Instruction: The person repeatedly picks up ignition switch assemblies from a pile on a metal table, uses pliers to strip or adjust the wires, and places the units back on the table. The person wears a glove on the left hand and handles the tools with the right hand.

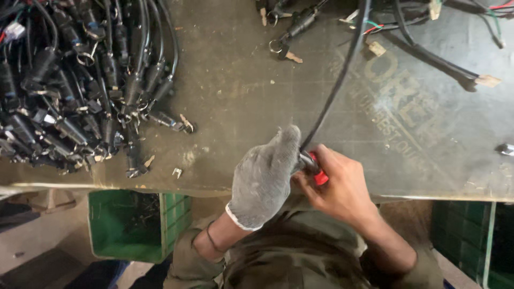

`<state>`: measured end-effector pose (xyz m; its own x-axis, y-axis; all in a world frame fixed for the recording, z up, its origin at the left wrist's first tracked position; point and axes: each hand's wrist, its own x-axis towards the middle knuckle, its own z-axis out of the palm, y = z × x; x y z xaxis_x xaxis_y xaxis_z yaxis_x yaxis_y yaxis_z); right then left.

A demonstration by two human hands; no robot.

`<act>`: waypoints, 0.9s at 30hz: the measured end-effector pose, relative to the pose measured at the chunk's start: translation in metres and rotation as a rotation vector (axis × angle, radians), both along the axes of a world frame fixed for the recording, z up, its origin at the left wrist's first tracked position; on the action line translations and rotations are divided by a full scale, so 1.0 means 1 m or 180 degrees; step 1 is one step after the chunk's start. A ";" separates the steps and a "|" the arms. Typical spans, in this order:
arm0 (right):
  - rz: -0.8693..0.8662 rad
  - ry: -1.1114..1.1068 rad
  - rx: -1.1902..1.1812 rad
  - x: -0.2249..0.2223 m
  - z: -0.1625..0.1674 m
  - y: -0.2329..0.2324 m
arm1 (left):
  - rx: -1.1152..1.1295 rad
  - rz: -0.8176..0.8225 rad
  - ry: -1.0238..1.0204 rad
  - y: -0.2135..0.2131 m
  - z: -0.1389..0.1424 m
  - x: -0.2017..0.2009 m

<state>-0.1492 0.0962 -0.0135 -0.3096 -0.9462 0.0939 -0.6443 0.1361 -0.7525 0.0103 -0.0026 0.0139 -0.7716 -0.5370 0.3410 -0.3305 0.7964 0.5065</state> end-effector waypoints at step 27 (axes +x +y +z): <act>0.0926 0.0053 -0.0753 -0.040 -0.028 -0.027 | 0.3899 -0.0779 0.0730 -0.006 0.021 0.012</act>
